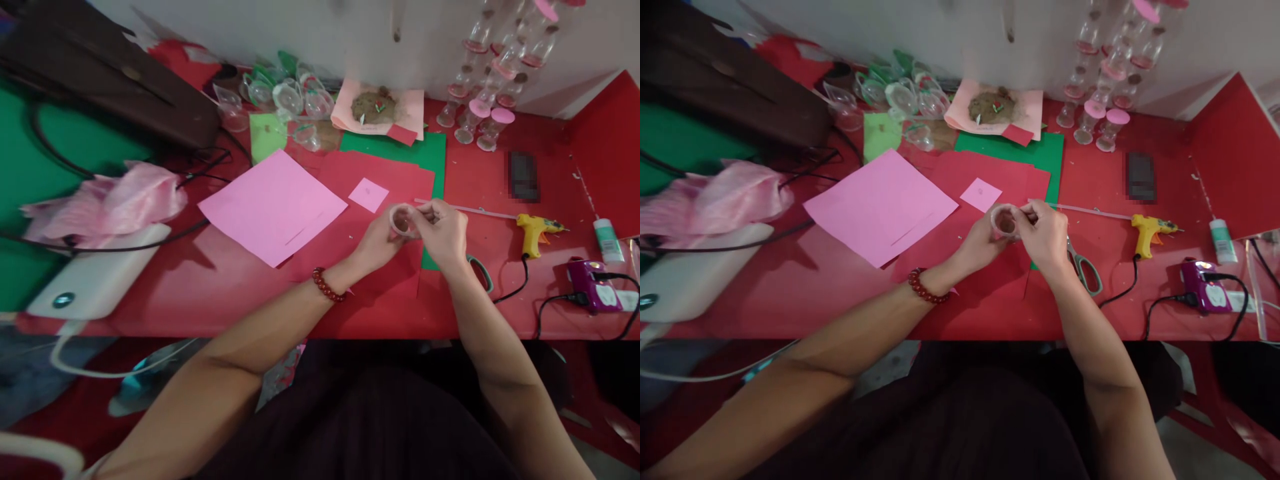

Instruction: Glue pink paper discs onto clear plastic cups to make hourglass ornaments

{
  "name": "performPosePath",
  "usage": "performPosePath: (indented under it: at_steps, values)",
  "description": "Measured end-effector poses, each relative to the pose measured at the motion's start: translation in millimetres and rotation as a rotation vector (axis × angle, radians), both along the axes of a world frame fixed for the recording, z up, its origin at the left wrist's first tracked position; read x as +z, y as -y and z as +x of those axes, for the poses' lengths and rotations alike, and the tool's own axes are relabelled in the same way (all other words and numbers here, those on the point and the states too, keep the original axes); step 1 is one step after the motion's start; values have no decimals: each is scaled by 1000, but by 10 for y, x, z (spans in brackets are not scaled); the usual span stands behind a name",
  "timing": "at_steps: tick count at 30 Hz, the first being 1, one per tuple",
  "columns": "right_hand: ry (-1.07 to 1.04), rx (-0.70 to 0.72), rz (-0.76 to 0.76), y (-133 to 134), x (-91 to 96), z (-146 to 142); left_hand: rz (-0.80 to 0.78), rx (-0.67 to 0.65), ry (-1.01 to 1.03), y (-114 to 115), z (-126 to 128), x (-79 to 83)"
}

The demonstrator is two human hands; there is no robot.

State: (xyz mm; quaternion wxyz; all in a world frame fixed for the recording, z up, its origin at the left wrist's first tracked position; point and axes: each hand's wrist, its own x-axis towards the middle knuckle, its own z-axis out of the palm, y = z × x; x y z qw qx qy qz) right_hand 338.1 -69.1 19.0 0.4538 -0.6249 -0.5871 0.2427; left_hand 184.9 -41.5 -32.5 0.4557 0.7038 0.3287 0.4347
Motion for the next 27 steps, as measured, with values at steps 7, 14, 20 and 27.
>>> performPosePath:
  at_steps: [7, 14, 20, 27]
  values:
    - [385, -29, 102, 56, 80, 5, 80, -42, 65, -9, 12, -10]
    - [336, 8, 25, 49, 148, 27, -53, -99, 32, 13, -21, 95]
    - [124, 40, -46, -10, 151, 60, -60, -113, 64, 19, -11, 138]
    - [36, 59, 11, -4, 124, 55, -83, -77, 49, 60, 30, 176]
